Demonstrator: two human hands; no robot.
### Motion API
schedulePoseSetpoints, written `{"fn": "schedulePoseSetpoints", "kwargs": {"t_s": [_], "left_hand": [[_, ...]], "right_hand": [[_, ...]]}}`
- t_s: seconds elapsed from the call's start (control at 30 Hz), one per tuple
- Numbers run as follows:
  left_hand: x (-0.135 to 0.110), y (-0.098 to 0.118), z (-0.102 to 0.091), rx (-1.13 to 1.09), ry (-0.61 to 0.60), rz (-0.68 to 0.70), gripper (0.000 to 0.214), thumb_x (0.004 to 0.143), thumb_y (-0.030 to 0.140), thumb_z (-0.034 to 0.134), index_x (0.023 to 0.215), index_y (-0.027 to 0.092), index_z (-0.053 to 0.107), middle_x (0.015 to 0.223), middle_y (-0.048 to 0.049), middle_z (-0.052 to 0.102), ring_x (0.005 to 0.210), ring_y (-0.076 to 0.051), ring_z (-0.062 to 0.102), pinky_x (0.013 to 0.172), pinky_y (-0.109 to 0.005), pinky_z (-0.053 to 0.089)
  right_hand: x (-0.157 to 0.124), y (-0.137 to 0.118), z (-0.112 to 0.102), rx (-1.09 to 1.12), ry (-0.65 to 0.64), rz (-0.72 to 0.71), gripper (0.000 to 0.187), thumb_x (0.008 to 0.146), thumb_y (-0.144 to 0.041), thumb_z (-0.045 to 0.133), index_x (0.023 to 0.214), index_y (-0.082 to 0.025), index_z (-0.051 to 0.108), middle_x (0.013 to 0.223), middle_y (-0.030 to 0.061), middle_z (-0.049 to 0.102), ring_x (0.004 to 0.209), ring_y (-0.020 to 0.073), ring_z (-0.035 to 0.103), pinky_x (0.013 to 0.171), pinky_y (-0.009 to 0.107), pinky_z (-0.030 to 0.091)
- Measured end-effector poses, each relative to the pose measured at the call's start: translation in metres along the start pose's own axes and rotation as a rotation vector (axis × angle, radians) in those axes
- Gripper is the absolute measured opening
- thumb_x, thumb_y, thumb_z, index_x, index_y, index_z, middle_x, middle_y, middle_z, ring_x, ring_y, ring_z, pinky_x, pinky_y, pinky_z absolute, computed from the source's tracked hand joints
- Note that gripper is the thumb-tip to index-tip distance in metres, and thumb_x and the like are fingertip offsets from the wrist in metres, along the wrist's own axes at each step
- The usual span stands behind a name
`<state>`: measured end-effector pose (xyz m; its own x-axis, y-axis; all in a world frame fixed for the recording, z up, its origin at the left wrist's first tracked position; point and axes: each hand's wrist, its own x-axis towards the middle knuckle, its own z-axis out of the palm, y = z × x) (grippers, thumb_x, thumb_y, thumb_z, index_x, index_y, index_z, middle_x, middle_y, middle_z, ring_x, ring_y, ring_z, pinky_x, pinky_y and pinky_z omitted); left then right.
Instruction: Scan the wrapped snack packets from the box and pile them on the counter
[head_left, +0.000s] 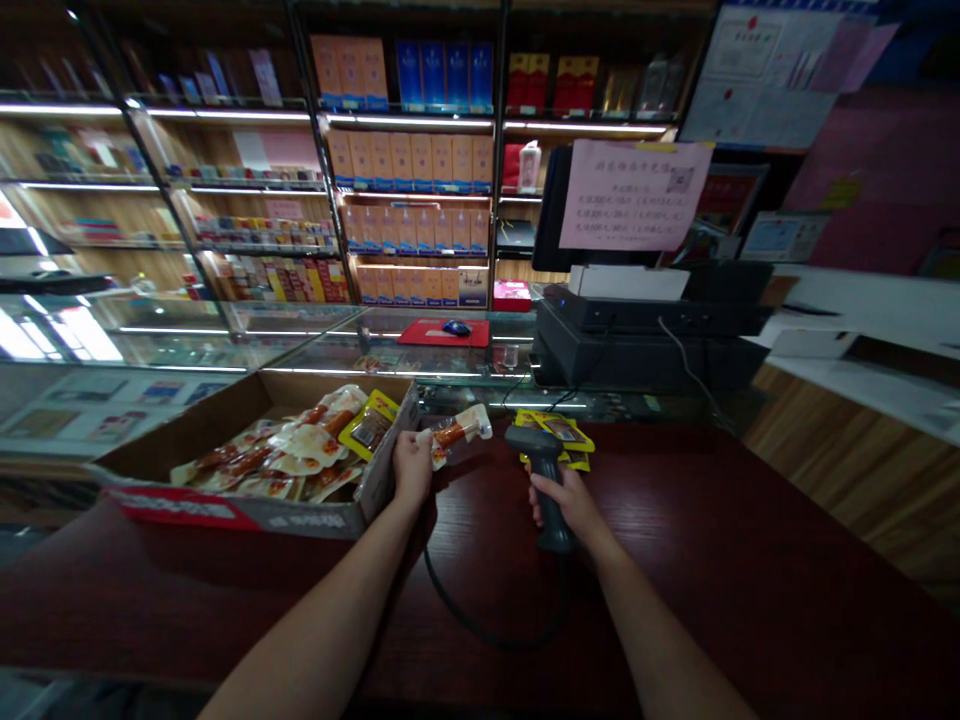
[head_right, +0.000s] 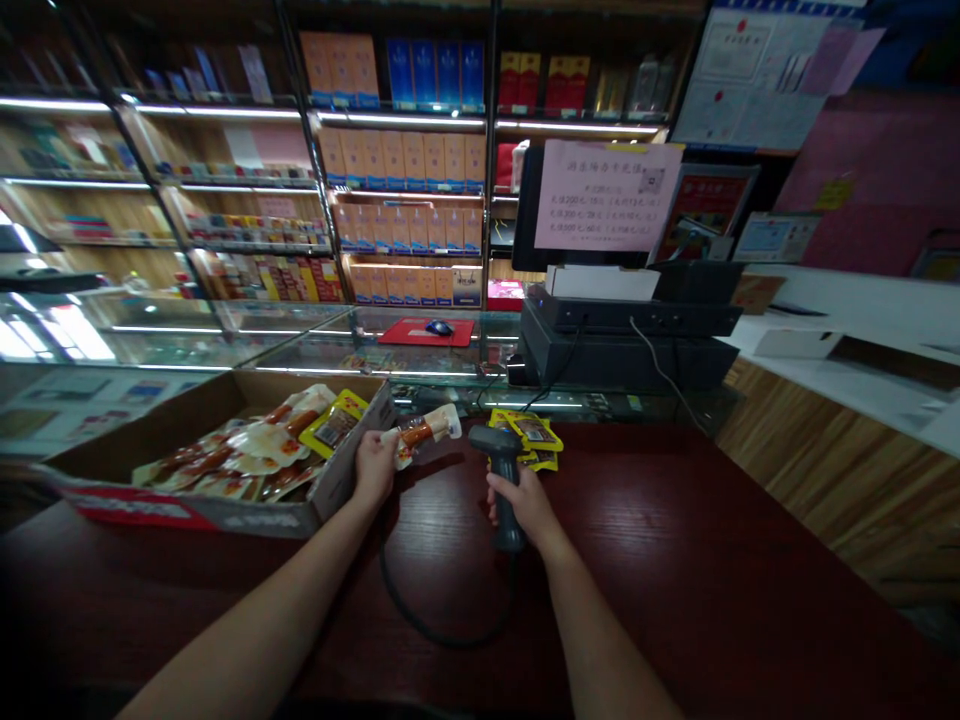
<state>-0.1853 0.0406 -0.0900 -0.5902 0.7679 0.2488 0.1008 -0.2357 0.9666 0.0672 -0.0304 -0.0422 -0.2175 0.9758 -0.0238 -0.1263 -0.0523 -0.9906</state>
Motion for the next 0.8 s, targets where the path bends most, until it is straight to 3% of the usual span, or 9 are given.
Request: {"fn": "schedulePoseSetpoints", "kwargs": {"t_s": [0.23, 0.8], "left_hand": [[-0.003, 0.002, 0.002, 0.051, -0.022, 0.038, 0.024, 0.071, 0.039, 0.058, 0.074, 0.017, 0.047, 0.059, 0.0043, 0.053, 0.053, -0.011, 0.052, 0.052, -0.023, 0.042], [-0.014, 0.023, 0.001, -0.074, -0.01, -0.044, 0.017, 0.069, 0.029, 0.062, 0.072, 0.018, 0.049, 0.058, 0.0042, 0.052, 0.053, -0.012, 0.052, 0.052, -0.022, 0.043]], "right_hand": [[-0.002, -0.002, 0.003, -0.023, -0.005, 0.005, 0.036, 0.065, -0.043, 0.066, 0.087, -0.018, 0.051, 0.05, -0.0058, 0.057, 0.036, 0.0114, 0.053, 0.035, 0.023, 0.045], [-0.002, 0.001, 0.007, 0.02, 0.022, 0.003, 0.041, 0.063, -0.043, 0.069, 0.089, -0.017, 0.054, 0.05, -0.0048, 0.059, 0.036, 0.0117, 0.053, 0.034, 0.022, 0.044]]}}
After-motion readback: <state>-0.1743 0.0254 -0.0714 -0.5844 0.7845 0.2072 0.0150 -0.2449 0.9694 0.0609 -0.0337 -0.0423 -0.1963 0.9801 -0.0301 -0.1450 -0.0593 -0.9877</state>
